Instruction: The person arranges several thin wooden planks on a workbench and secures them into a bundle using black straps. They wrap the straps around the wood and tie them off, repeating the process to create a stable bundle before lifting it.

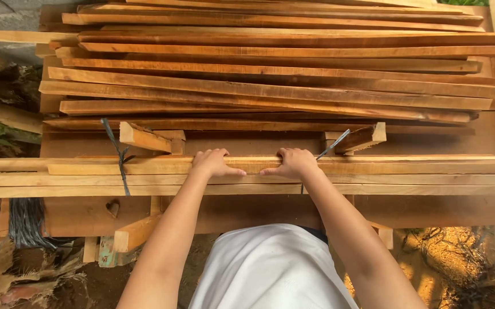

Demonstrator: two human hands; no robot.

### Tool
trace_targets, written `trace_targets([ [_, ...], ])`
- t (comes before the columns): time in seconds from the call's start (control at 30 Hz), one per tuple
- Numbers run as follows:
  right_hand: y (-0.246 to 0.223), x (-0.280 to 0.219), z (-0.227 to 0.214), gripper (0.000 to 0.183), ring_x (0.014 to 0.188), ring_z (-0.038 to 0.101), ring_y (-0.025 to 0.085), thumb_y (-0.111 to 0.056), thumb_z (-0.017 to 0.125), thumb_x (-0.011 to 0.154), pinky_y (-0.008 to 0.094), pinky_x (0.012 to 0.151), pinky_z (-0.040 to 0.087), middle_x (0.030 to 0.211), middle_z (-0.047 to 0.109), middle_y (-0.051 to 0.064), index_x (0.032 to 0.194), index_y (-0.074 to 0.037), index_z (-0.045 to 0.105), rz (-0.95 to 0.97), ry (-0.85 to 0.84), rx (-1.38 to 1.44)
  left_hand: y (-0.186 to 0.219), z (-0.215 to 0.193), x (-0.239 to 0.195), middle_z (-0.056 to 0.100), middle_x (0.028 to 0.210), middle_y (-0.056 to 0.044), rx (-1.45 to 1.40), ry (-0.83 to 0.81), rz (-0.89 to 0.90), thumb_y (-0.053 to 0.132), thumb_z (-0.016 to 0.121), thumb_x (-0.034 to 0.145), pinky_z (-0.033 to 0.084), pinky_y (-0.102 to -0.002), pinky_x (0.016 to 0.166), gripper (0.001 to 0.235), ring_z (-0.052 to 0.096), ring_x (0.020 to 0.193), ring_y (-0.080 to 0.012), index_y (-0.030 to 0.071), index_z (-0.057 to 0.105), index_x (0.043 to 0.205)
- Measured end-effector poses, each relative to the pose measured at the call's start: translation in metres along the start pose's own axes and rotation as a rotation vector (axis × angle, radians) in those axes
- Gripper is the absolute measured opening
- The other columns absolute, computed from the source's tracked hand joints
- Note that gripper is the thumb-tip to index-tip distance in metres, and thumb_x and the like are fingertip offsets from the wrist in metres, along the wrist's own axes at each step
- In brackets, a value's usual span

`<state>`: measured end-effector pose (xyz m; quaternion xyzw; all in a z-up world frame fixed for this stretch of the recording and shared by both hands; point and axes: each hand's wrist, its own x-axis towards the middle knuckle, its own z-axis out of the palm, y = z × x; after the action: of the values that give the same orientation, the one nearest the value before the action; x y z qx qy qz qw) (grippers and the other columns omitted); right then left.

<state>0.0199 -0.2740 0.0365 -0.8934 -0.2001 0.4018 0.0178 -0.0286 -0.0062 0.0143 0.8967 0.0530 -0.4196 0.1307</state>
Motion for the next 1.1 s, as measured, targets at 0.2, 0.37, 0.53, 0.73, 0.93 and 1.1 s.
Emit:
trace_targets([
  [0.2,-0.007,-0.02,0.021,0.105,0.133,0.058,0.021,-0.101,0.042,0.071,0.04,0.109,0.044,0.135,0.066,0.001,0.137,-0.021,0.058,0.014,0.12,-0.06,0.003,0.018,-0.021,0.064,0.14,0.003,0.012,0.118,0.021,0.092,0.066,0.063,0.034,-0.044,0.113,0.103,0.053,0.136,-0.0207,0.027,0.056,0.142],
  [0.37,-0.009,-0.034,0.04,0.103,0.13,0.057,0.019,-0.1,0.048,0.069,0.04,0.112,0.039,0.132,0.065,-0.001,0.135,-0.021,0.056,0.012,0.22,-0.05,0.002,0.038,-0.029,0.064,0.136,0.002,0.057,0.199,0.042,0.094,0.066,0.06,0.034,-0.045,0.11,0.106,0.055,0.131,-0.0212,0.025,0.055,0.14],
  [0.53,-0.003,-0.022,0.056,0.102,0.128,0.057,0.019,-0.098,0.057,0.062,0.043,0.112,0.036,0.129,0.063,-0.004,0.131,-0.022,0.053,-0.002,0.203,-0.122,0.001,0.054,-0.034,0.064,0.131,0.002,0.123,0.247,0.065,0.092,0.067,0.06,0.035,-0.047,0.105,0.102,0.055,0.127,-0.0212,0.024,0.055,0.136],
  [0.73,0.001,-0.021,0.068,0.087,0.112,0.066,0.016,-0.091,0.064,0.054,0.05,0.117,0.027,0.11,0.067,-0.003,0.106,-0.022,0.062,-0.194,0.378,-0.36,-0.006,0.086,-0.044,0.062,0.127,0.002,0.154,0.44,0.142,0.085,0.07,0.063,0.037,-0.047,0.103,0.095,0.056,0.122,-0.0211,0.023,0.053,0.132],
  [0.93,0.006,-0.031,0.099,0.089,0.104,0.07,0.024,-0.082,0.076,0.053,0.041,0.1,0.051,0.102,0.068,0.005,0.106,-0.012,0.057,-0.279,0.487,-0.181,-0.009,0.115,-0.054,0.058,0.12,0.006,0.187,0.642,0.155,0.082,0.074,0.057,0.035,-0.042,0.102,0.091,0.055,0.118,-0.0165,0.025,0.051,0.125],
  [1.1,0.005,-0.036,0.104,0.089,0.112,0.065,0.02,-0.084,0.071,0.056,0.037,0.09,0.051,0.11,0.065,0.001,0.114,-0.017,0.056,-0.229,0.482,-0.241,-0.008,0.125,-0.056,0.057,0.118,0.006,0.21,0.685,0.145,0.082,0.072,0.057,0.036,-0.042,0.102,0.091,0.055,0.117,-0.0163,0.026,0.051,0.124],
])
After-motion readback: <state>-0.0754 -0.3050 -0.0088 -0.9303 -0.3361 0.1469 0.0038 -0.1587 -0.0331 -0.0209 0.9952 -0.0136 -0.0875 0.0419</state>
